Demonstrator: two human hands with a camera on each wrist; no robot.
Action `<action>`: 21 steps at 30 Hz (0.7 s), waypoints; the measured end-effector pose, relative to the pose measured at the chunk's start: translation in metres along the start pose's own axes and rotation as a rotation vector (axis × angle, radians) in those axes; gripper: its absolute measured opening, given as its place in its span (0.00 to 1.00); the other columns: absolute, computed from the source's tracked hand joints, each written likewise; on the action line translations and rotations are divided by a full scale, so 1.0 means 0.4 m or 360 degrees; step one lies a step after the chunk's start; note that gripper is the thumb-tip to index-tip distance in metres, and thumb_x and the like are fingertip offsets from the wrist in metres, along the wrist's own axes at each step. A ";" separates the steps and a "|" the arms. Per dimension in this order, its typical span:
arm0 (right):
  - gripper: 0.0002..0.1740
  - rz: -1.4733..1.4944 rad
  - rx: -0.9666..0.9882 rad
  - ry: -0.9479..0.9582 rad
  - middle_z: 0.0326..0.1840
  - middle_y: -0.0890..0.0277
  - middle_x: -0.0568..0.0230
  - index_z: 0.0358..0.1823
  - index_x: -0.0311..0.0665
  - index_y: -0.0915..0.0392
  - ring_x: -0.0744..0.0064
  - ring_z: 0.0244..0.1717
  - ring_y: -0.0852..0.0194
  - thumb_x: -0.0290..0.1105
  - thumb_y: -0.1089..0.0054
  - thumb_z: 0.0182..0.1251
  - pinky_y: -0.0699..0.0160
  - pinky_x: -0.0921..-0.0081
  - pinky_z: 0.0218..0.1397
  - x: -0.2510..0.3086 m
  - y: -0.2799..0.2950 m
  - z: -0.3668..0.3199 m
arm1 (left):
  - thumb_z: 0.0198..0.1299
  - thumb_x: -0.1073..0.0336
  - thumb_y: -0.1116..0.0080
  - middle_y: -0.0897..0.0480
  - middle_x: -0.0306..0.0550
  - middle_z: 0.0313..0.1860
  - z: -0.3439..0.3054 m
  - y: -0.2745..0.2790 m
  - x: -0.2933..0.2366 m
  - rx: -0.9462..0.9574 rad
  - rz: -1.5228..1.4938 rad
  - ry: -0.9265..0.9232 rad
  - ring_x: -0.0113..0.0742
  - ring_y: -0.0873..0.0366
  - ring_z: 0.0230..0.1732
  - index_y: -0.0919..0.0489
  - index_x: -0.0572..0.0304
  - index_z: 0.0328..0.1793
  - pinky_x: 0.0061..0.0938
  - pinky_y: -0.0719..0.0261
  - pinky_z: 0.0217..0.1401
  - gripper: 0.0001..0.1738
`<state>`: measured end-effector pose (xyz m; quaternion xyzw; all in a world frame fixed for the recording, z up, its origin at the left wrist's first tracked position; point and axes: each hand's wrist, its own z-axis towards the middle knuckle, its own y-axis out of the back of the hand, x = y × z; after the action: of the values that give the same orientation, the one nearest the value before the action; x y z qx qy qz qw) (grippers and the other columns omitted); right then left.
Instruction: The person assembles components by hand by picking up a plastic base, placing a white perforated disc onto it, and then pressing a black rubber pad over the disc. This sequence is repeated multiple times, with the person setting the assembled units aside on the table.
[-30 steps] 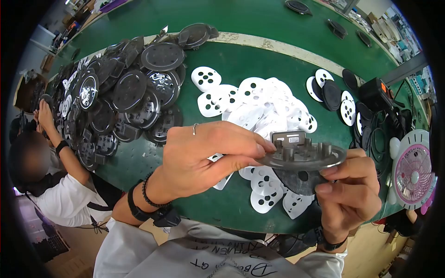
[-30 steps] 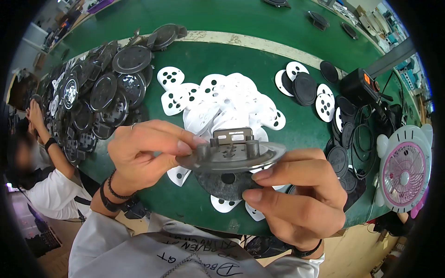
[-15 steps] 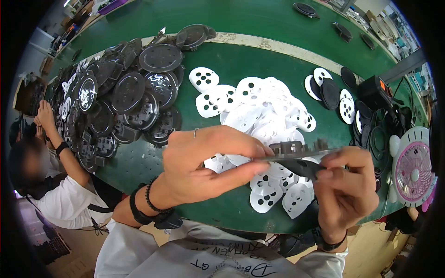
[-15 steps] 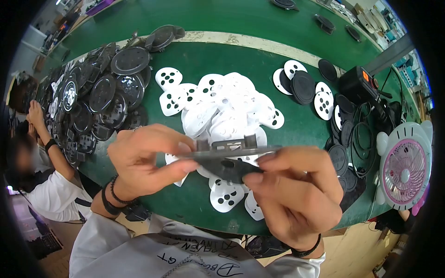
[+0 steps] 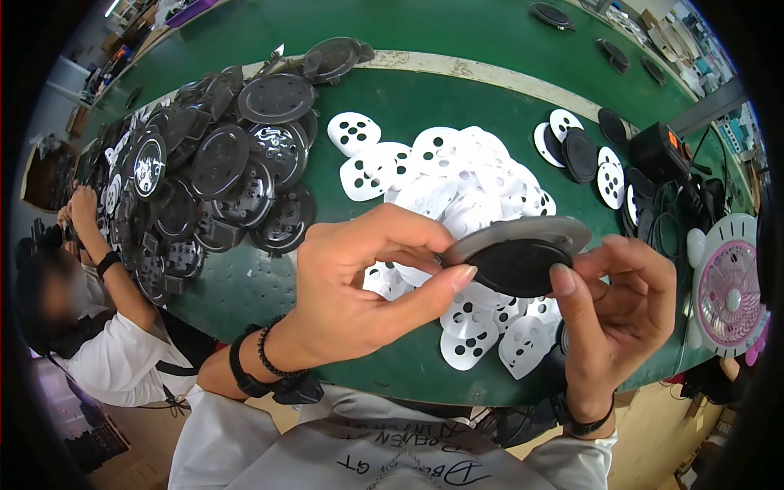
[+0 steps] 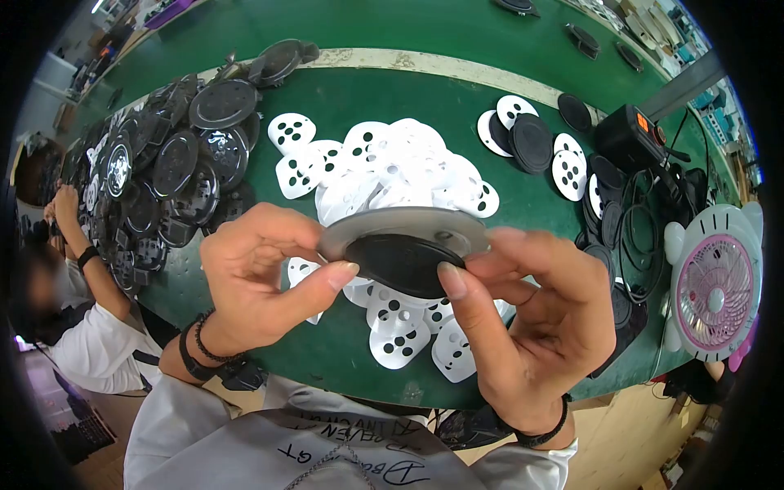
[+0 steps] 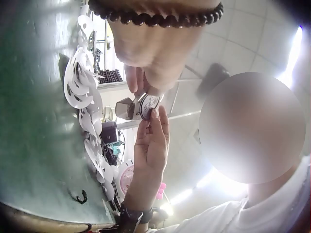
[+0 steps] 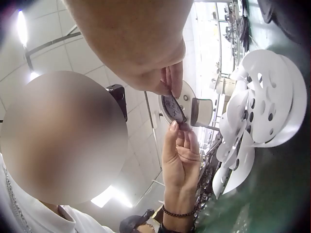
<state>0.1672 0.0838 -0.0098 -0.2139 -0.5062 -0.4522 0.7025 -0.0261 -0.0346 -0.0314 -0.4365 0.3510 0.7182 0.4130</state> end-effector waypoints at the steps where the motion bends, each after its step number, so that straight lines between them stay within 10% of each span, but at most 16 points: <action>1: 0.25 0.0024 0.0010 0.0103 0.44 0.23 0.52 0.55 0.24 0.30 0.71 0.41 0.17 0.10 0.31 0.56 0.11 0.79 0.42 -0.006 -0.001 0.000 | 0.52 0.85 0.31 0.15 0.52 0.35 -0.001 -0.002 0.004 -0.0023 -0.0019 -0.0002 0.27 0.17 0.31 0.22 0.72 0.43 0.20 0.18 0.36 0.14; 12: 0.26 0.0071 -0.0112 -0.0004 0.44 0.25 0.54 0.50 0.30 0.34 0.72 0.40 0.16 0.09 0.30 0.54 0.11 0.79 0.42 0.001 -0.012 0.002 | 0.52 0.85 0.31 0.15 0.50 0.34 -0.003 -0.002 -0.005 -0.0012 -0.0028 0.0026 0.28 0.16 0.33 0.23 0.71 0.43 0.22 0.17 0.38 0.14; 21: 0.15 0.0052 -0.0066 -0.0280 0.39 0.22 0.67 0.51 0.32 0.26 0.86 0.34 0.31 0.24 0.32 0.66 0.32 0.89 0.29 -0.036 0.009 0.045 | 0.58 0.78 0.31 0.14 0.49 0.37 0.020 -0.004 -0.007 -0.0003 -0.0481 0.0525 0.28 0.14 0.36 0.22 0.71 0.48 0.19 0.16 0.39 0.13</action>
<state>0.1599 0.1054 -0.0152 -0.2755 -0.5528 -0.4307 0.6580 -0.0266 -0.0279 -0.0260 -0.5962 0.3437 0.5673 0.4524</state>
